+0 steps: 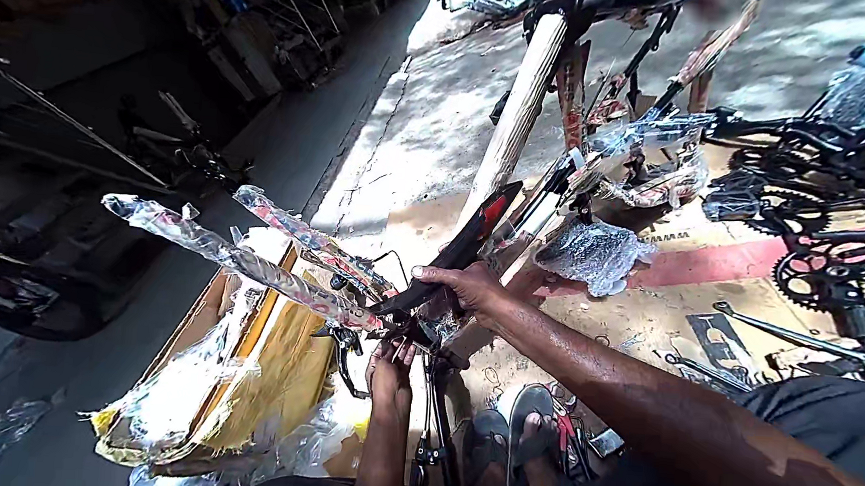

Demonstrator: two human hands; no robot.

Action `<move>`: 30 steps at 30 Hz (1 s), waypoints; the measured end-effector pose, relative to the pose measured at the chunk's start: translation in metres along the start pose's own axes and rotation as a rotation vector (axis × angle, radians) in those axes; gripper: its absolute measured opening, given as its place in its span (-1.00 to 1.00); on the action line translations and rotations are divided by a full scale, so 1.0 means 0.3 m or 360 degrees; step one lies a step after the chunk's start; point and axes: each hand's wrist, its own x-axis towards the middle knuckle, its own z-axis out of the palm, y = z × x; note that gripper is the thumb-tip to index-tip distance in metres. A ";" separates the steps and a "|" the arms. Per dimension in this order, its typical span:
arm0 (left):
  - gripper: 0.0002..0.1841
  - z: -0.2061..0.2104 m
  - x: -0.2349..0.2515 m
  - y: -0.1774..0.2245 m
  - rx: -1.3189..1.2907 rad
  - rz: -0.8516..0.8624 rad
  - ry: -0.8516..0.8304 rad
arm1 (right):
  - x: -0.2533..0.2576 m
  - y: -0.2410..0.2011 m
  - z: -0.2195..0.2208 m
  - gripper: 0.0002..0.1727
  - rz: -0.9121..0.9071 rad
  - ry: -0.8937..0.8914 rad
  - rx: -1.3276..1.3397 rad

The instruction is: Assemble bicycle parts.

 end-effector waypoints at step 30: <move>-0.70 -0.042 -0.008 0.130 -0.0507 -0.0059 0.0203 | -0.025 0.053 -0.009 -0.87 -0.0091 -0.0313 -0.0469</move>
